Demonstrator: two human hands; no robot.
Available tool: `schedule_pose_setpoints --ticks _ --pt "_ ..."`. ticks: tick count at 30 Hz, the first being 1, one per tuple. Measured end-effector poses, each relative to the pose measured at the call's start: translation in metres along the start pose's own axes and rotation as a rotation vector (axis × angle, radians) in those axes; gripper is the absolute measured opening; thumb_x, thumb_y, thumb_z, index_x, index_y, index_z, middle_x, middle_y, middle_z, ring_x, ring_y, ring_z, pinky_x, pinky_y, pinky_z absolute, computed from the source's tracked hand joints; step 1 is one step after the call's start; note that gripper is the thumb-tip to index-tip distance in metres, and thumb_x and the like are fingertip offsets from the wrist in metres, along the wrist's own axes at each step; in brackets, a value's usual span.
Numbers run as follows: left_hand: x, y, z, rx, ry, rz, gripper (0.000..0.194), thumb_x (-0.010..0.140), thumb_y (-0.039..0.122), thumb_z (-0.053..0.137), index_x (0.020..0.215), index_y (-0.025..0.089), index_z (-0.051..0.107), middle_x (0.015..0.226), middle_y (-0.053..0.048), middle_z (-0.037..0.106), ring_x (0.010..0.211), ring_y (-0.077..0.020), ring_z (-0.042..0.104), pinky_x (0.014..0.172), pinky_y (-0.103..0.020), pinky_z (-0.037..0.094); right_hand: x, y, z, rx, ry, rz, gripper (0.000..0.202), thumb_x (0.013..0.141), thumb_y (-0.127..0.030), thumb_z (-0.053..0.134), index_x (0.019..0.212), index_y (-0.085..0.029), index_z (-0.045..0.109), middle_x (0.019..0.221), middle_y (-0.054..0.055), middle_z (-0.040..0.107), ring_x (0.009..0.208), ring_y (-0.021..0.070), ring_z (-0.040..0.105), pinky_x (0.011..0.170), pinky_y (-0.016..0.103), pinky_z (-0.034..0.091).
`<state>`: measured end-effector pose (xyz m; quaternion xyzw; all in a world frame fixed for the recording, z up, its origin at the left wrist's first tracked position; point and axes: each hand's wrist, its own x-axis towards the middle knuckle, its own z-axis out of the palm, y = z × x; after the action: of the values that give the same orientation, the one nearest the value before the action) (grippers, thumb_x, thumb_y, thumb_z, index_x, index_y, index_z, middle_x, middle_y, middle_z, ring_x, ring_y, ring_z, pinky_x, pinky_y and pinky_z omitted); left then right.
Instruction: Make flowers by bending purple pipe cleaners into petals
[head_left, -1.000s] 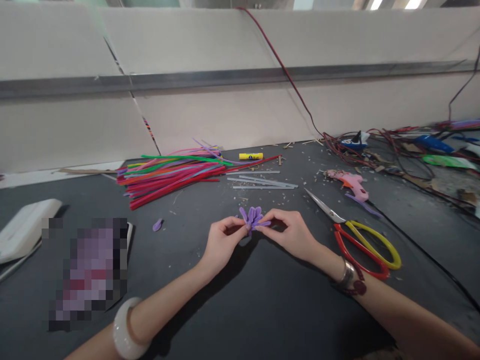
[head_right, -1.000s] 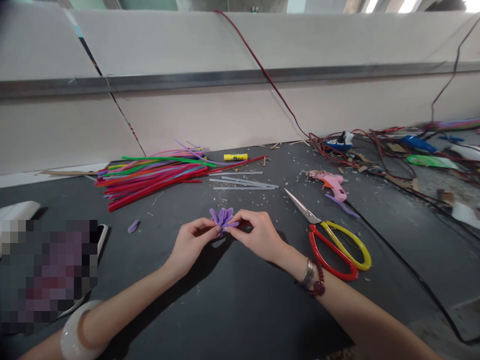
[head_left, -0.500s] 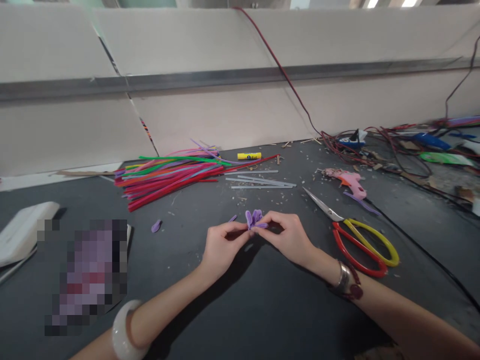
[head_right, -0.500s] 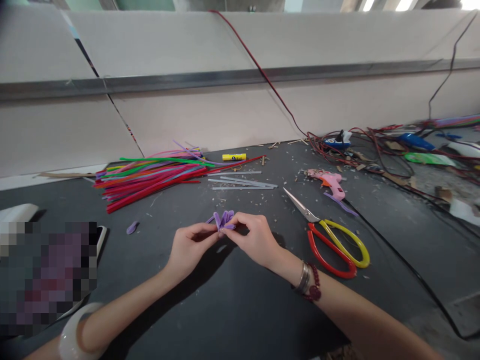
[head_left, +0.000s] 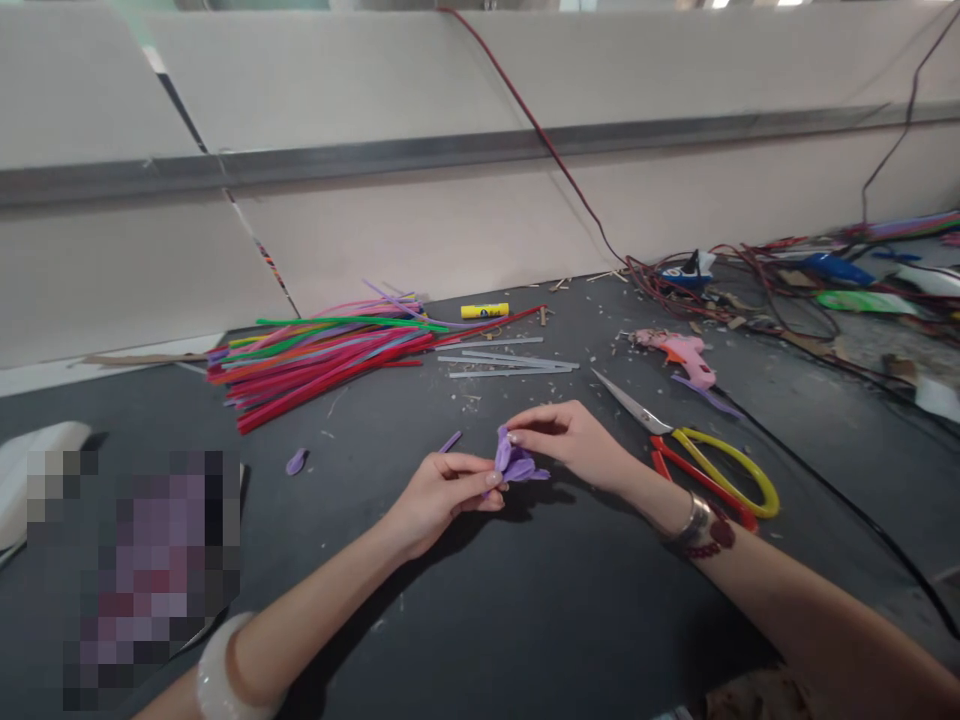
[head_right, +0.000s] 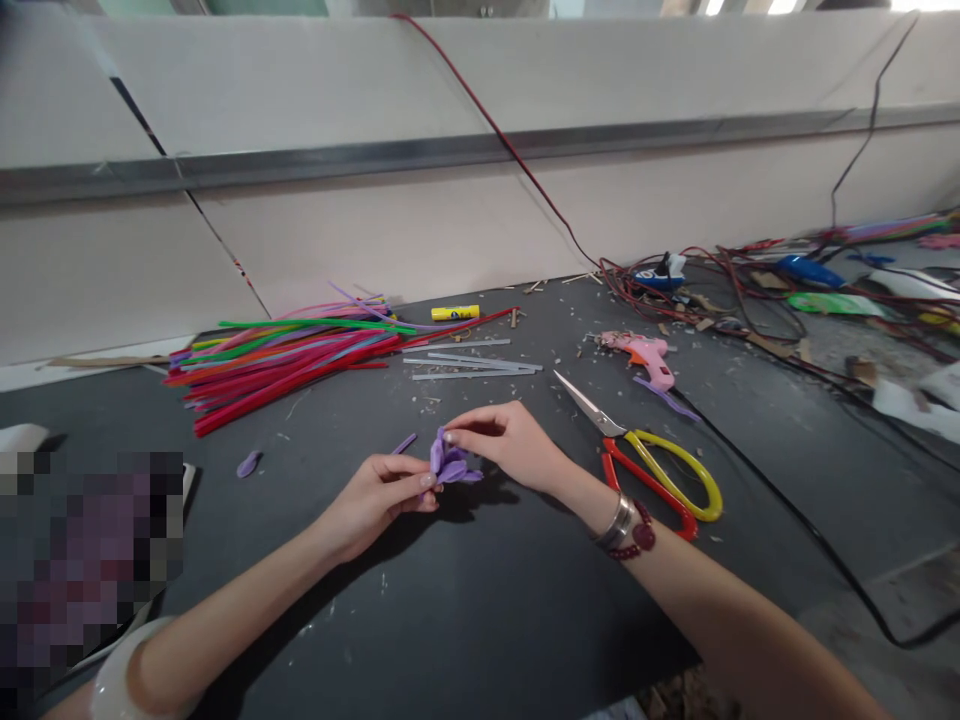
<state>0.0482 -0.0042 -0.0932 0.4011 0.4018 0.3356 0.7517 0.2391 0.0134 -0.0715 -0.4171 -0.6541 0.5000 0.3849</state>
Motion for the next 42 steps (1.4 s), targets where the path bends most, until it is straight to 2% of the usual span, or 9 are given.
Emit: schedule_pose_setpoints --ticks 4,10,17,20,24,31,36,39,42 --pt "-0.001 0.002 -0.001 -0.051 -0.065 -0.093 0.013 0.061 0.019 0.073 0.07 0.01 0.07 0.064 -0.004 0.067 0.052 -0.0082 0.059 0.06 -0.023 0.05 -0.003 -0.006 0.01 0.093 0.014 0.045 0.014 0.07 -0.027 0.063 0.078 -0.016 0.066 0.074 0.001 0.067 0.066 0.0109 0.06 0.065 0.023 0.047" --pt "-0.002 0.001 -0.001 -0.125 -0.065 -0.098 0.014 0.056 0.018 0.076 0.068 0.013 0.069 0.057 -0.002 0.065 0.049 -0.0084 0.059 0.054 -0.02 0.049 -0.006 -0.012 0.016 0.16 0.054 0.052 0.009 0.069 -0.022 0.064 0.072 -0.014 0.062 0.066 -0.001 0.063 0.06 0.0085 0.057 0.06 0.02 0.045" --pt "-0.003 0.001 -0.004 -0.131 -0.101 -0.126 0.015 0.054 0.021 0.078 0.061 0.011 0.068 0.05 -0.001 0.061 0.044 -0.0064 0.055 0.049 -0.017 0.047 -0.01 -0.015 0.023 0.21 0.034 0.047 0.015 0.071 -0.029 0.063 0.071 -0.014 0.062 0.066 0.0 0.062 0.059 0.0087 0.056 0.059 0.021 0.046" --pt "-0.002 0.003 -0.006 -0.179 -0.094 -0.123 0.017 0.055 0.022 0.078 0.059 0.01 0.067 0.046 0.002 0.055 0.043 -0.0036 0.05 0.046 -0.012 0.045 -0.011 -0.02 0.023 0.294 0.022 0.035 0.016 0.073 -0.031 0.061 0.074 -0.015 0.063 0.066 0.0 0.061 0.059 0.0081 0.055 0.057 0.02 0.045" --pt "-0.003 0.004 -0.007 -0.232 -0.082 -0.113 0.018 0.054 0.022 0.078 0.057 0.01 0.065 0.046 0.003 0.051 0.041 -0.0019 0.045 0.043 -0.011 0.042 -0.014 -0.023 0.02 0.382 -0.045 0.007 0.023 0.065 -0.021 0.069 0.086 -0.017 0.061 0.076 0.0 0.063 0.068 0.0088 0.058 0.066 0.022 0.048" --pt "-0.002 0.001 -0.011 -0.257 -0.122 -0.08 0.019 0.058 0.022 0.076 0.057 0.01 0.061 0.044 0.005 0.043 0.041 -0.0021 0.041 0.042 -0.011 0.041 -0.017 -0.022 0.017 0.381 -0.053 -0.014 0.023 0.063 -0.015 0.07 0.084 -0.016 0.061 0.081 0.001 0.064 0.074 0.01 0.061 0.073 0.025 0.05" --pt "-0.002 0.001 -0.013 -0.291 -0.134 -0.052 0.02 0.057 0.024 0.076 0.061 0.011 0.062 0.044 0.004 0.045 0.042 -0.0026 0.043 0.042 -0.011 0.041 -0.017 -0.025 0.016 0.357 -0.066 -0.027 0.021 0.064 -0.015 0.069 0.083 -0.017 0.062 0.082 0.001 0.064 0.075 0.0104 0.062 0.076 0.025 0.05" --pt "-0.002 0.002 -0.013 -0.256 -0.114 -0.051 0.021 0.056 0.025 0.077 0.06 0.011 0.062 0.045 0.004 0.047 0.041 -0.0027 0.043 0.042 -0.012 0.04 -0.017 -0.025 0.017 0.328 -0.053 -0.011 0.017 0.065 -0.02 0.069 0.08 -0.016 0.064 0.077 0.001 0.065 0.072 0.0107 0.062 0.073 0.025 0.05" --pt "-0.002 0.002 -0.013 -0.208 -0.105 -0.044 0.02 0.055 0.024 0.077 0.058 0.011 0.063 0.044 0.003 0.048 0.041 -0.0033 0.044 0.044 -0.014 0.041 -0.017 -0.026 0.017 0.292 -0.08 0.05 0.014 0.067 -0.024 0.068 0.078 -0.015 0.065 0.067 0.0 0.064 0.061 0.0091 0.06 0.063 0.022 0.05"
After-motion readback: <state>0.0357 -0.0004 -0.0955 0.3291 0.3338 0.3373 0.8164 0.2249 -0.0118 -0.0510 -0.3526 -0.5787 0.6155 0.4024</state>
